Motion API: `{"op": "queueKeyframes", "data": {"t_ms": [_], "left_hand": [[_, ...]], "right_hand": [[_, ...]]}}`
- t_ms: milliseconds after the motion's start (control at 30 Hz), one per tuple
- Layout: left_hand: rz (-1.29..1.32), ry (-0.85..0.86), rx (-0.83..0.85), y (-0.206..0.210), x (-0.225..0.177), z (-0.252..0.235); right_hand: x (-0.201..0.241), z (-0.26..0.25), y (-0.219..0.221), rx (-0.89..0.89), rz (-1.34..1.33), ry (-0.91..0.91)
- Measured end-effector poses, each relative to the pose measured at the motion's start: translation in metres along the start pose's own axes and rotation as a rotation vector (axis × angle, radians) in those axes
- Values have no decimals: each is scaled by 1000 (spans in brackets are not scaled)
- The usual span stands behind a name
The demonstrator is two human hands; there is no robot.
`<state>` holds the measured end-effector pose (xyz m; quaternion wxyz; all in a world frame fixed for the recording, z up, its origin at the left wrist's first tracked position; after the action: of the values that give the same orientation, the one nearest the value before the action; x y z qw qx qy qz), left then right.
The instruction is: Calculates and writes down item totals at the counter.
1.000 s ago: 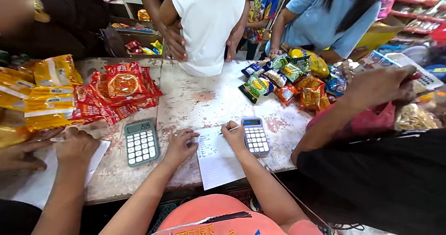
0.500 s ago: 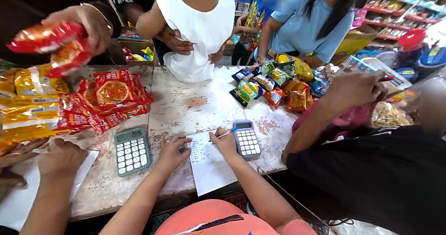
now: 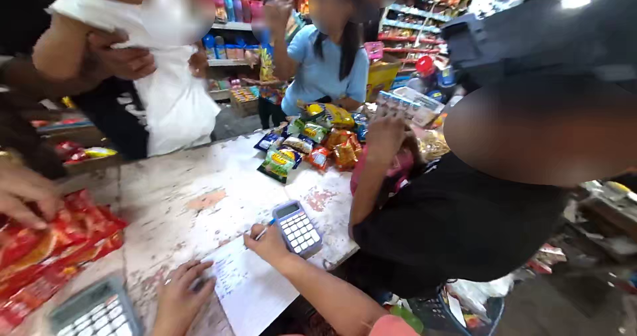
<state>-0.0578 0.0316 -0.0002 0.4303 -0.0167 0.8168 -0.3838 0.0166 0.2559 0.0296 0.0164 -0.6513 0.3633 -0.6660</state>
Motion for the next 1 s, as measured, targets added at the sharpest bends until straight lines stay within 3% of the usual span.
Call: {"op": "queueKeyframes", "data": {"t_ms": [100, 633, 800, 1000], "left_hand": [[-25, -4, -50, -2, -4, 2], [-30, -80, 44, -8, -10, -1], [-35, -62, 82, -9, -11, -1], [-30, -77, 86, -8, -10, -1]], "right_hand": [[1, 2, 4, -22, 55, -1], [7, -3, 1, -16, 28, 99], [6, 3, 2, -86, 70, -8], [5, 2, 1, -76, 52, 20]]}}
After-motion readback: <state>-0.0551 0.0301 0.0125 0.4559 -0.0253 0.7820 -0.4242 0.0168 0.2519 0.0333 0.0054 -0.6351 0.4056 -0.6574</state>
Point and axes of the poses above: each hand's wrist, its own z-axis away from the middle knuckle, its own y-axis out of the palm, x = y × z, the point moved 4 cm from there along -z, towards the middle knuckle, and after that the axes turned 2 degrees about -x, right-handed, at the moved point
